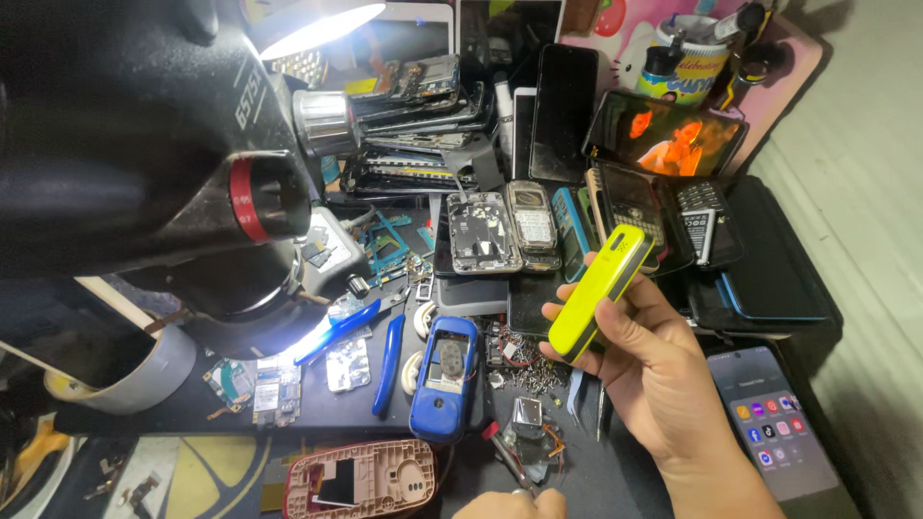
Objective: The person disassembles multiple mobile phones on a cluttered workbench. Using a screwdriver and pliers, they remove back covers, extract circuit boards, and separate internal components from several devices.
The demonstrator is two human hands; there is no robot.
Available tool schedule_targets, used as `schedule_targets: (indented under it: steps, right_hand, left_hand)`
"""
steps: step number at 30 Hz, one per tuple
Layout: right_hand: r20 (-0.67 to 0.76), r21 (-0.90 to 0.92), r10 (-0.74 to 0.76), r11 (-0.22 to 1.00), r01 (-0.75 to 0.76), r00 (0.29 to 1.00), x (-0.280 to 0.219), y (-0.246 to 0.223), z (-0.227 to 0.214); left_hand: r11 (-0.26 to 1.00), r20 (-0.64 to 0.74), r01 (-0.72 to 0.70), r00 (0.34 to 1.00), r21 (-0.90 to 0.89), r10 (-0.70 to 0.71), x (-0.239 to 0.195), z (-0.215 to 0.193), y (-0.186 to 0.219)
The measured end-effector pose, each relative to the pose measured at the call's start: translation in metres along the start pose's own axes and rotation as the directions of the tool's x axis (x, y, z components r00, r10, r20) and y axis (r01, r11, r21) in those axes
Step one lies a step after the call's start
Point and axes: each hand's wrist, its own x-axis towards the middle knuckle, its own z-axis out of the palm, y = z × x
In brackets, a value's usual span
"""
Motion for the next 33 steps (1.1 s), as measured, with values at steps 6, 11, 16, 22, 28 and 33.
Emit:
schedule_targets:
  steps: [6, 11, 16, 22, 28, 33]
  right_hand:
    - [-0.015, -0.021, 0.014, 1.000, -0.015, 1.000, -0.001, -0.001, 0.003]
    - [-0.008, -0.016, 0.021, 1.000, -0.021, 1.000, -0.002, -0.002, 0.002]
    - [0.003, -0.022, 0.025, 0.999, -0.025, 1.000, -0.002, -0.003, 0.002]
    - [0.023, -0.020, 0.015, 1.000, -0.014, 1.000, -0.001, -0.003, -0.001]
    - [0.021, -0.016, 0.023, 1.000, -0.023, 0.999, -0.003, -0.004, 0.000]
    - [0.018, -0.005, 0.025, 1.000, -0.025, 1.000, -0.004, -0.006, -0.001]
  left_hand:
    - [0.996, -0.065, 0.029, 0.998, 0.087, -0.024, -0.009, -0.008, 0.004]
    - [0.995, 0.191, -0.007, 0.981, -0.103, 0.027, -0.013, -0.024, -0.007]
    - [0.994, 0.317, 0.028, 0.948, -0.101, 0.006, -0.008, -0.065, -0.006]
    - [0.805, 0.221, -0.557, 0.775, -0.202, 0.592, 0.029, -0.114, -0.043]
    - [0.804, 0.196, -0.578, 0.779, -0.143, 0.595, 0.040, -0.132, -0.030]
    - [0.807, 0.171, -0.567, 0.789, -0.165, 0.590, 0.043, -0.140, -0.026]
